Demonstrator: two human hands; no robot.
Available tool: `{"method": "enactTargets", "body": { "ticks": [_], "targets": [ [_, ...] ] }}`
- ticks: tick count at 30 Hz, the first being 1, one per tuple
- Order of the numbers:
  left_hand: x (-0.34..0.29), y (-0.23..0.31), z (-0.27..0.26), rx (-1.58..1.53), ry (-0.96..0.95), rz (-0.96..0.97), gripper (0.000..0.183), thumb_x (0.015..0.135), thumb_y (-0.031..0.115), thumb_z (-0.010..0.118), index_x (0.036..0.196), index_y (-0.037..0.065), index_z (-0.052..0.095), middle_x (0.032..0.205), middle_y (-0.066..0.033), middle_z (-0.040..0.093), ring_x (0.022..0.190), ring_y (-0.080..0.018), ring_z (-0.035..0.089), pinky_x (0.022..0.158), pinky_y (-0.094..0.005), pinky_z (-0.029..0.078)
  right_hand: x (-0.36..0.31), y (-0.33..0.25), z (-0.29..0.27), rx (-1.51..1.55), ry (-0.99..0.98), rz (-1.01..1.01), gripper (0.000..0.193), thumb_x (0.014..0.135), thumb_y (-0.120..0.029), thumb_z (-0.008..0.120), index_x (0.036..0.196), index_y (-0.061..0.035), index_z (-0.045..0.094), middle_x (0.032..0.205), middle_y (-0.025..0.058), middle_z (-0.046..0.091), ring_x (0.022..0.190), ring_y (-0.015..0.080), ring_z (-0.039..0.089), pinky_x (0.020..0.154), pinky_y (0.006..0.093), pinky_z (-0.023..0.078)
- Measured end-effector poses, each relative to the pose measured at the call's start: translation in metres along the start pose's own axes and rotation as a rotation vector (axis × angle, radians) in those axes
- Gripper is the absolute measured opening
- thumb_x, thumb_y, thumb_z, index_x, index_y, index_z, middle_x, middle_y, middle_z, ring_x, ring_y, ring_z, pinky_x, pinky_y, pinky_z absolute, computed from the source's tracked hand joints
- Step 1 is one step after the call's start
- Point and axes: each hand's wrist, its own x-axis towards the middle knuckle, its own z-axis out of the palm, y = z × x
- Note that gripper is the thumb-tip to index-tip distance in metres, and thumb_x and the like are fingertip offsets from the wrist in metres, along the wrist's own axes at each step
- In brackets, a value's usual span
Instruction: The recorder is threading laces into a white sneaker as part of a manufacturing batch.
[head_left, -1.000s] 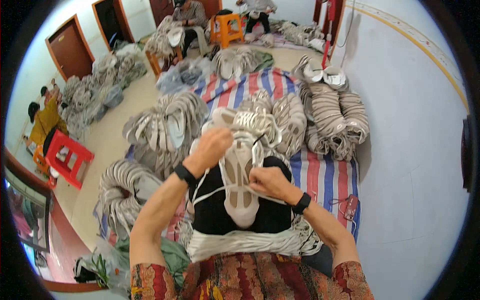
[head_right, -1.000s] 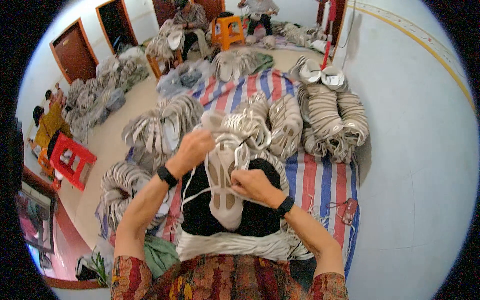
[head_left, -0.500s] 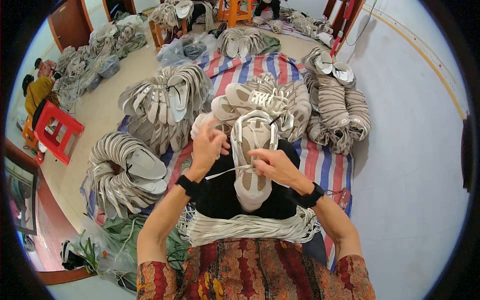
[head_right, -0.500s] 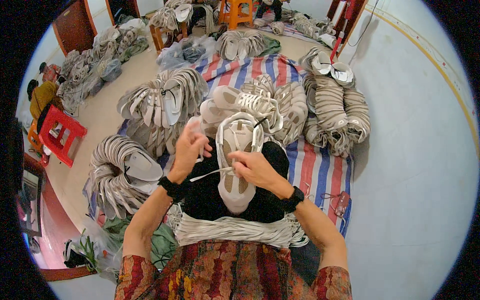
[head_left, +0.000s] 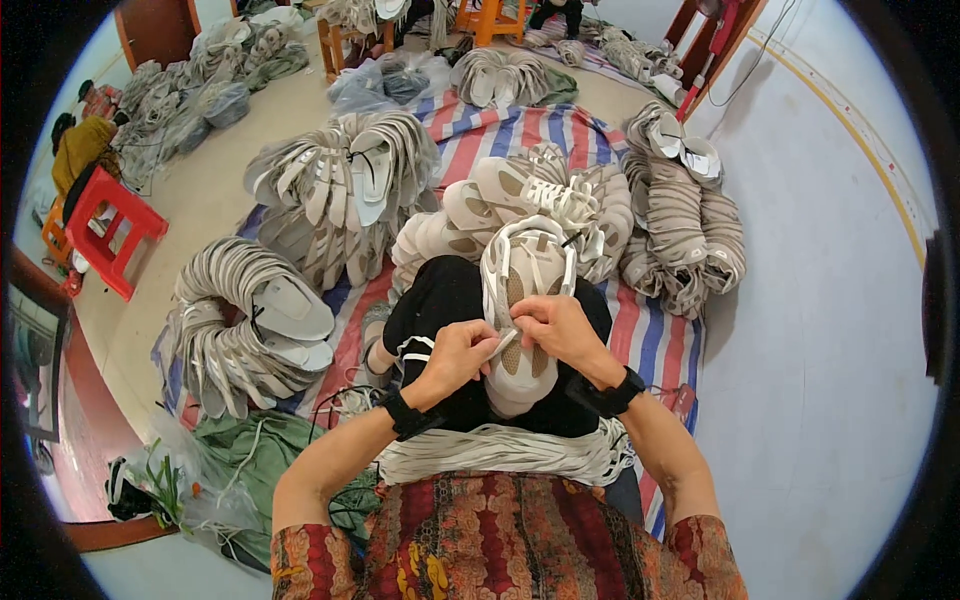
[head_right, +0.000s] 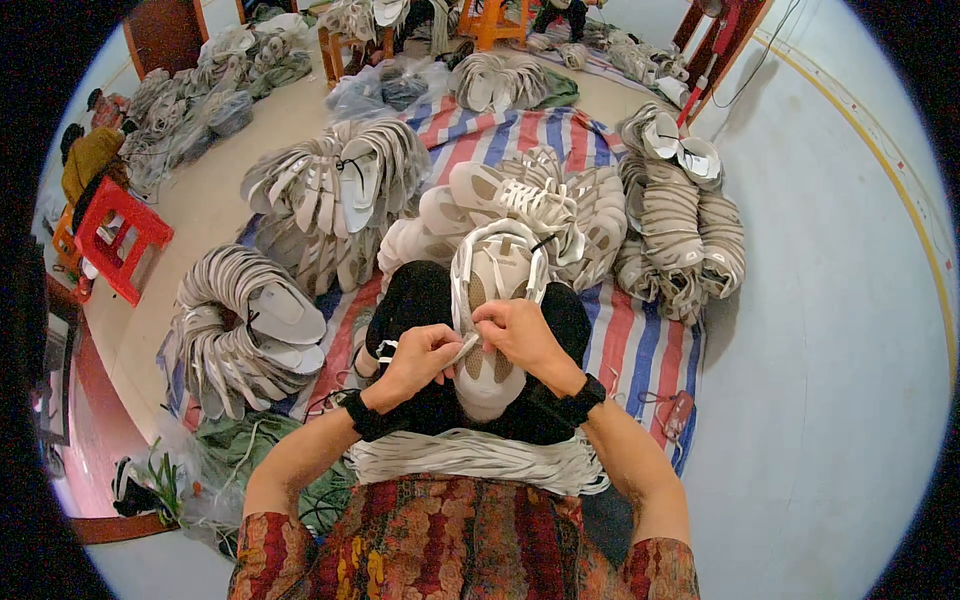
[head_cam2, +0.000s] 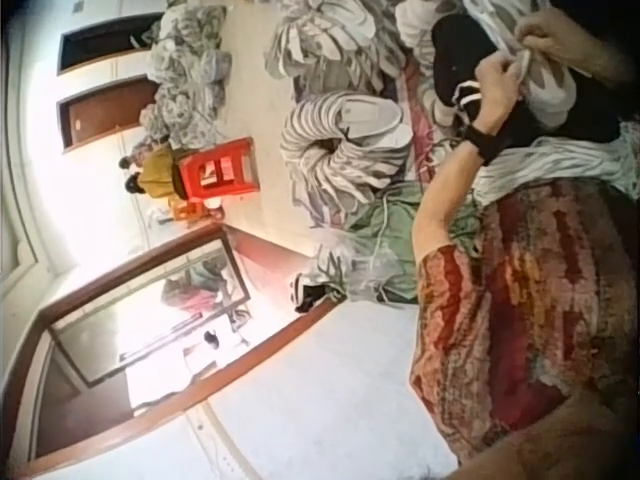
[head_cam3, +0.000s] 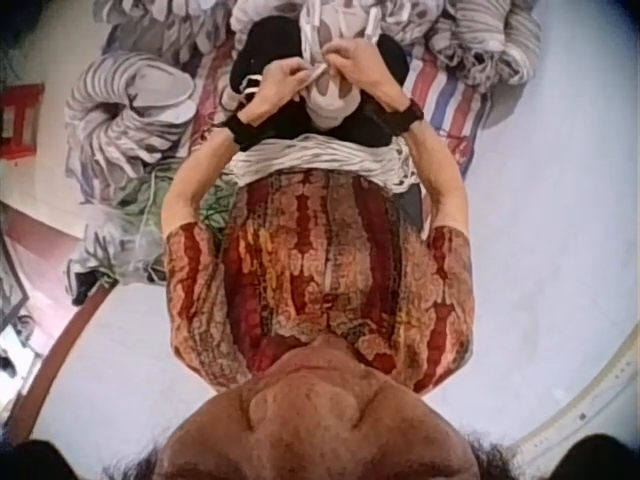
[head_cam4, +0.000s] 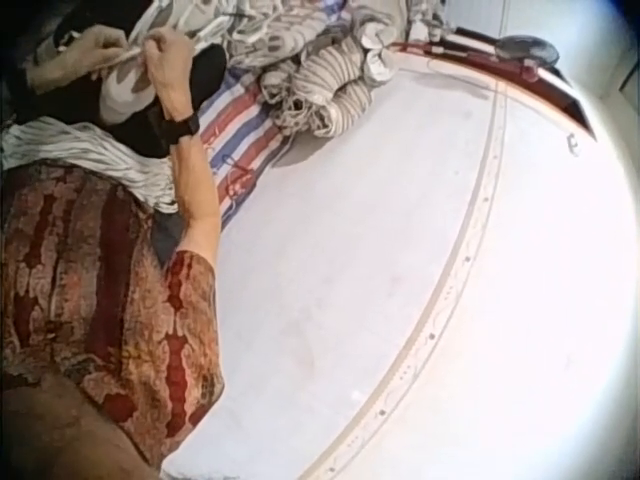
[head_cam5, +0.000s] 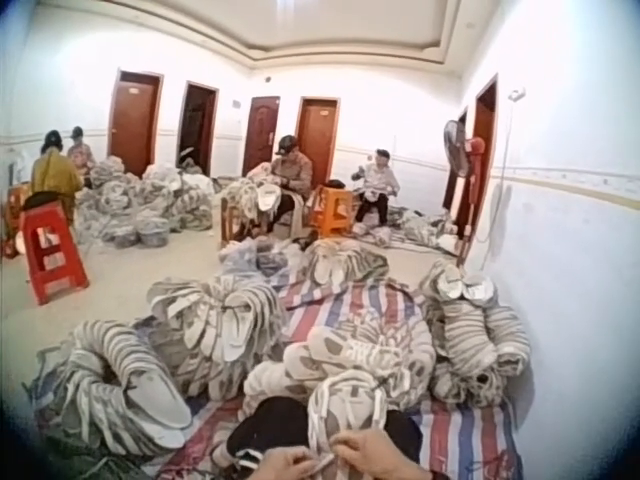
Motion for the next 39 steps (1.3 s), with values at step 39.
{"method": "enactTargets", "body": {
  "ticks": [39],
  "targets": [
    [0.026,0.043,-0.027,0.964,-0.104,0.667,0.039,0.072,0.028,0.064,0.104,0.014,0.046,0.082,-0.0088,0.056,0.069,-0.0271,0.058,0.05,-0.0363,0.044,-0.009,-0.001,0.016,-0.884,0.267,-0.538,0.013,0.062,-0.013,0.059,0.073,-0.0066,0.054,0.076,0.0071,0.046,0.075,0.0226,0.049,0.063,0.0325,0.042]
  ]
}}
